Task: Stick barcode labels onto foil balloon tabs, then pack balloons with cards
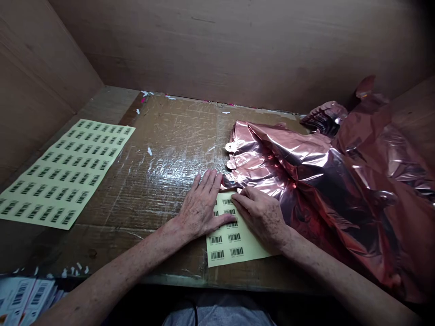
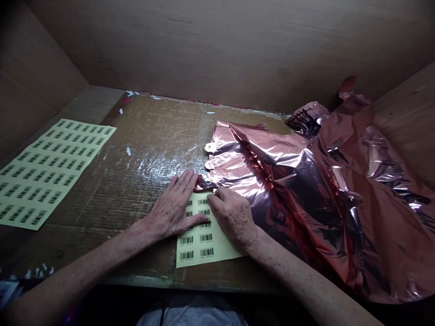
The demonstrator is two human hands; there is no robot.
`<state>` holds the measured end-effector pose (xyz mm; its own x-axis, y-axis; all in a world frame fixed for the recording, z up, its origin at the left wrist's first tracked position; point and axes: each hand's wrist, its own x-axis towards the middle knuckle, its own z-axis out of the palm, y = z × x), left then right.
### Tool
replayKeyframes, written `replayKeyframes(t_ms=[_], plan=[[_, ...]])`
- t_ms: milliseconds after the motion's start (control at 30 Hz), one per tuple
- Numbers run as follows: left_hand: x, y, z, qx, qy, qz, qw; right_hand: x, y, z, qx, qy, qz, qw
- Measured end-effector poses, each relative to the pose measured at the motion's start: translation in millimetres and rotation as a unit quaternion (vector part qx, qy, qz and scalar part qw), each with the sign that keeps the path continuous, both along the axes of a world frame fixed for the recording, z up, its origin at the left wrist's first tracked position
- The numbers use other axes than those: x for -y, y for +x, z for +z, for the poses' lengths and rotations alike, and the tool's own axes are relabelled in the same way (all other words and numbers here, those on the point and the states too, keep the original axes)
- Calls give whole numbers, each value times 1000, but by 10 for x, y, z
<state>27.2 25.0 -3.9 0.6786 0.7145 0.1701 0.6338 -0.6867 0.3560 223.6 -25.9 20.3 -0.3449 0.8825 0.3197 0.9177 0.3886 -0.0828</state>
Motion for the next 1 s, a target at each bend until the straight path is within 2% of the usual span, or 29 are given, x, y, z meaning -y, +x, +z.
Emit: replayKeyframes(t_ms=[233,367,567,767,900,1000], plan=[[0,28,-15,6,-2,17,1000,-54,40,13,-19,-67,10,998],[8,20,-33,14,2,16,1000,-96,27,35,1,-85,-16,996],[8,15,-70,20,8,14,1000,-144,37,104,-42,-172,-26,984],[1,21,-65,34,9,14,999,-141,-31,126,-6,-180,-48,982],[4,3,-70,33,0,11,999,-157,23,198,-86,-210,-21,974],[2,-15,-40,30,-16,2,999,-252,198,336,-161,-225,-12,961]])
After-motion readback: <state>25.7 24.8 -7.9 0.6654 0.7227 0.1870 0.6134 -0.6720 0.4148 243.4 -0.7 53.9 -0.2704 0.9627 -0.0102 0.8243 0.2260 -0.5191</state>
